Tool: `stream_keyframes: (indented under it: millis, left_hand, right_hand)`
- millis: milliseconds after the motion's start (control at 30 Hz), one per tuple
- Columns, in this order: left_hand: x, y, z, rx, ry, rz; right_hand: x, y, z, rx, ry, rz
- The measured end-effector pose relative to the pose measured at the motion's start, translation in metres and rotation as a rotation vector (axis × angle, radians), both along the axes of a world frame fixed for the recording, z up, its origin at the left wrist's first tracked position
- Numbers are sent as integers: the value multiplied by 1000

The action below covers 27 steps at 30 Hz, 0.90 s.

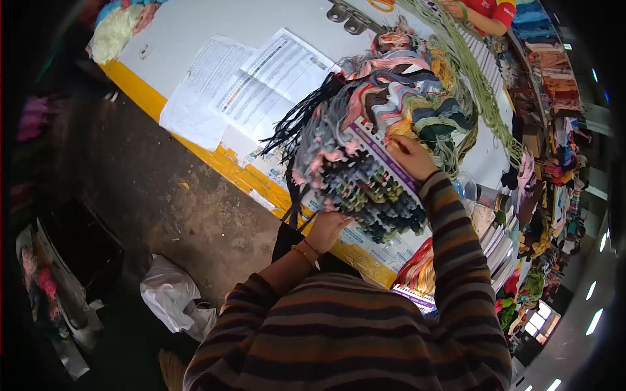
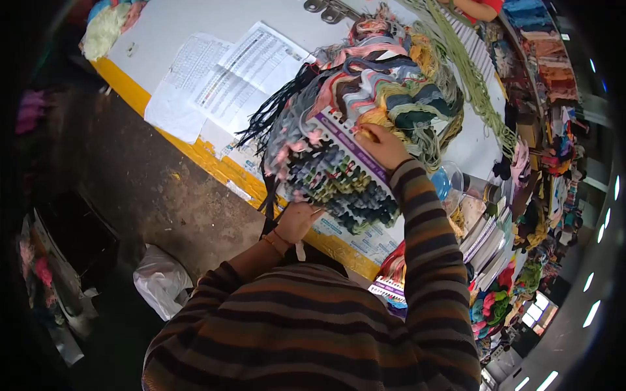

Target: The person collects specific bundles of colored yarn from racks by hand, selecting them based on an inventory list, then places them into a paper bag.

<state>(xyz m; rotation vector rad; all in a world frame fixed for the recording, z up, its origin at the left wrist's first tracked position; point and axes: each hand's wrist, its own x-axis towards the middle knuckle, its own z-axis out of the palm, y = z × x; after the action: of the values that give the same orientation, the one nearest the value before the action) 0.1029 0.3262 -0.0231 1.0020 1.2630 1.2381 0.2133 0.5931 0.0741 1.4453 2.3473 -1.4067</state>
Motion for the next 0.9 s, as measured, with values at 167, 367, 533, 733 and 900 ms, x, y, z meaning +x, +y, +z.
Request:
stream_keyframes:
  millis: [167,367,533,733,900]
  left_hand:
    - [-11,-15,-36,0,308,-152]
    - [-10,-34,-34,-418,-663,14]
    - [-34,-59,-8,-882,-883,330]
    - [-35,-61,0,-900,-759,292]
    - [-18,-47,9,-833,-779,283]
  right_hand:
    - [-1,14,32,329,-95,-47]
    - [49,123,30,819,-673,-233]
    - [62,148,39,514,-828,-254]
    - [63,93,113,595,-284,-38]
    - [27,-37,136,665,-3,383]
